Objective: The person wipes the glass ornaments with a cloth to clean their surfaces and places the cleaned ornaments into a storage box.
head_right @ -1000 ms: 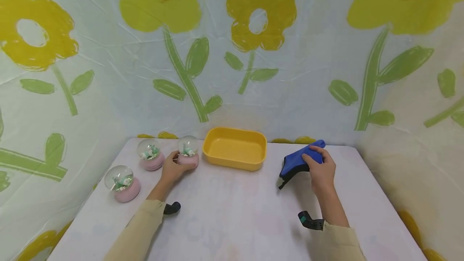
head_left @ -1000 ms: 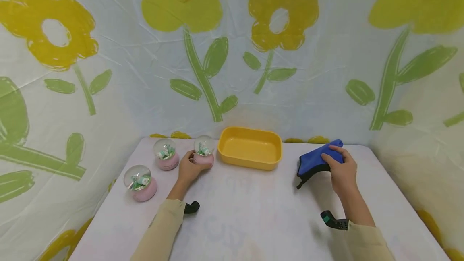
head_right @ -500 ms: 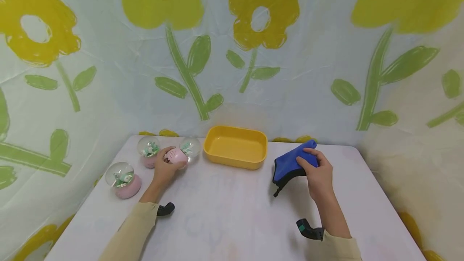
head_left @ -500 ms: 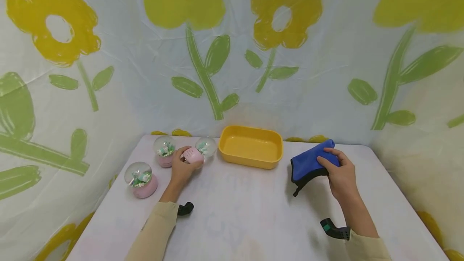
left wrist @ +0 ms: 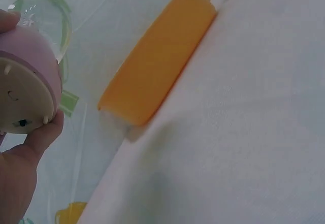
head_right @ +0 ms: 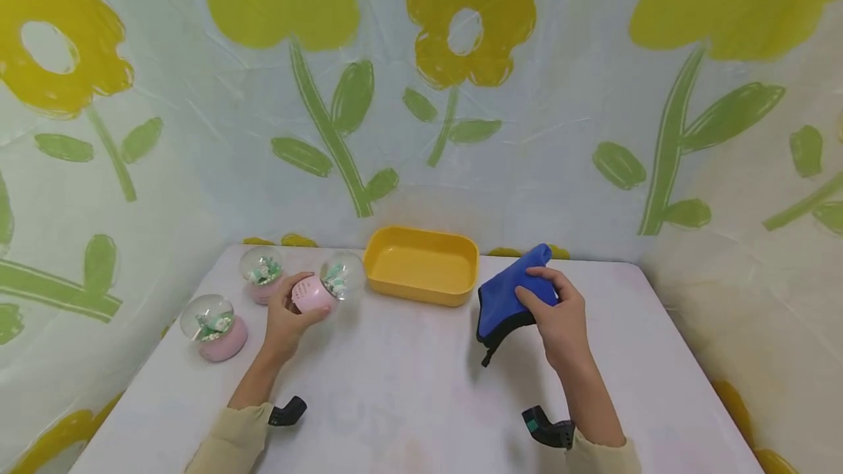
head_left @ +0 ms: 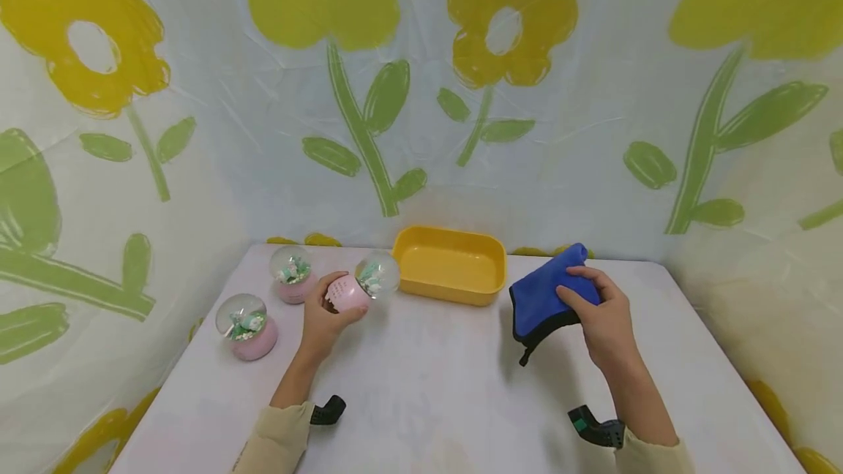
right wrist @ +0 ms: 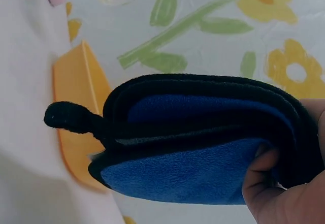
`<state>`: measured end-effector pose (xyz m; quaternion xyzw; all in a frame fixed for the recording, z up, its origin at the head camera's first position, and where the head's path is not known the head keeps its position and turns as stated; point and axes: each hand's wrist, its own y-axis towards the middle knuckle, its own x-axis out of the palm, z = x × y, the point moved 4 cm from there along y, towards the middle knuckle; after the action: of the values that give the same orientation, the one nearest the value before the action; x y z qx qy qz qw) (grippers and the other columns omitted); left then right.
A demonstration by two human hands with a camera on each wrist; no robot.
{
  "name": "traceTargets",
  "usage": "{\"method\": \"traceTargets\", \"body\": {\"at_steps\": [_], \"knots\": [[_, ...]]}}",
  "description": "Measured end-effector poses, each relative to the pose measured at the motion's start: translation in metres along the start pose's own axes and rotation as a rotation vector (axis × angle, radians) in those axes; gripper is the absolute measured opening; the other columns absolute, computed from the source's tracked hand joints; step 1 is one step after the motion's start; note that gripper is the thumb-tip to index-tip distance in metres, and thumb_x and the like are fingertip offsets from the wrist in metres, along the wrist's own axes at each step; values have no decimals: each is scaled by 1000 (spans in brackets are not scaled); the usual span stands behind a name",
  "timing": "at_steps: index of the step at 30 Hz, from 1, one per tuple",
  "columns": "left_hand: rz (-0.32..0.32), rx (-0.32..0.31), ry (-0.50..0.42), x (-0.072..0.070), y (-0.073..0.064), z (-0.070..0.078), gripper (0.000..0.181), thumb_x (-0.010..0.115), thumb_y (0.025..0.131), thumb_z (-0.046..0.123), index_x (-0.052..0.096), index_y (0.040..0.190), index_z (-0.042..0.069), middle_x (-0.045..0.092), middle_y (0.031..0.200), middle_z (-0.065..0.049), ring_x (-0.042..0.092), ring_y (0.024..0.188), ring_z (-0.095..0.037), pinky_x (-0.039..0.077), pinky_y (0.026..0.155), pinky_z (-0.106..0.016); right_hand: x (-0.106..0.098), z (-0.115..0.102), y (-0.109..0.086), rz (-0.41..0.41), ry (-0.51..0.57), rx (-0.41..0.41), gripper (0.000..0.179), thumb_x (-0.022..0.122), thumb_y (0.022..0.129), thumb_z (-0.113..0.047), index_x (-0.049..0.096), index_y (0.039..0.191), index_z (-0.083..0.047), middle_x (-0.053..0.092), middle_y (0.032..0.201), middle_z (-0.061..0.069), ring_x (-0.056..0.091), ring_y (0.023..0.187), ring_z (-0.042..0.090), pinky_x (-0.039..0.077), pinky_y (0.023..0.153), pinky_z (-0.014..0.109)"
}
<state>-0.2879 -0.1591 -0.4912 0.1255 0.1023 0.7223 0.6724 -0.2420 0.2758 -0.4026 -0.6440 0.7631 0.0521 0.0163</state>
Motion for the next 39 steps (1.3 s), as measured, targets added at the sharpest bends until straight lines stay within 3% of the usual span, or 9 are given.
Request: {"method": "traceTargets", "body": {"at_steps": [5, 12, 17, 21, 27, 32, 36, 39], "knots": [[-56, 7, -44, 12, -9, 6, 68, 82, 66, -12, 54, 127, 2, 52, 123, -14, 54, 102, -27, 54, 79, -31, 14, -12, -11, -36, -77, -39, 46, 65, 95, -20, 47, 134, -4, 21, 155, 19, 28, 135, 47, 32, 102, 56], [-179, 16, 53, 34, -10, 18, 69, 84, 66, -7, 56, 127, 5, 53, 119, -15, 56, 92, -28, 55, 71, -32, 40, -31, -22, -105, -58, -107, 43, 65, 94, -15, 48, 131, 1, 28, 152, 18, 36, 130, 46, 37, 98, 54], [-274, 19, 69, 52, -21, 40, 67, 84, 68, -3, 54, 128, -1, 53, 122, -18, 57, 94, -27, 56, 75, -34, 59, -37, -33, -121, -67, -122, 40, 67, 93, -14, 52, 128, -3, 33, 149, 19, 41, 126, 48, 43, 92, 55], [-296, 26, 31, 57, -29, 54, 65, 82, 68, -5, 53, 126, -4, 54, 121, -19, 57, 95, -26, 56, 76, -34, 79, -42, -43, -172, -71, -145, 37, 70, 90, -12, 56, 124, -5, 40, 144, 21, 49, 119, 47, 48, 87, 55], [-317, 38, -4, 58, -28, 65, 63, 80, 69, -6, 54, 126, -4, 54, 122, -19, 56, 96, -28, 56, 77, -35, 108, -50, -49, -228, -29, -181, 32, 70, 90, -9, 59, 120, -9, 46, 139, 18, 56, 113, 44, 53, 81, 51], [-336, 13, -3, 58, -31, 67, 64, 81, 71, -4, 51, 127, -7, 52, 123, -20, 54, 100, -33, 55, 79, -35, 133, -44, -50, -283, -1, -162, 30, 69, 91, -13, 61, 120, -14, 47, 137, 15, 54, 114, 43, 52, 83, 52], [-340, -3, -5, 60, -35, 55, 66, 82, 69, -6, 52, 128, -6, 51, 125, -21, 54, 101, -35, 55, 80, -35, 142, -33, -53, -299, -53, -166, 33, 68, 92, -17, 61, 123, -22, 48, 136, 10, 48, 119, 42, 50, 87, 55], [-338, -11, -1, 60, -35, 41, 67, 83, 69, -5, 54, 129, -1, 52, 125, -18, 55, 101, -32, 55, 79, -34, 141, -31, -54, -350, -95, -225, 32, 62, 96, -21, 58, 128, -23, 48, 136, 8, 45, 121, 41, 48, 89, 56]]}}
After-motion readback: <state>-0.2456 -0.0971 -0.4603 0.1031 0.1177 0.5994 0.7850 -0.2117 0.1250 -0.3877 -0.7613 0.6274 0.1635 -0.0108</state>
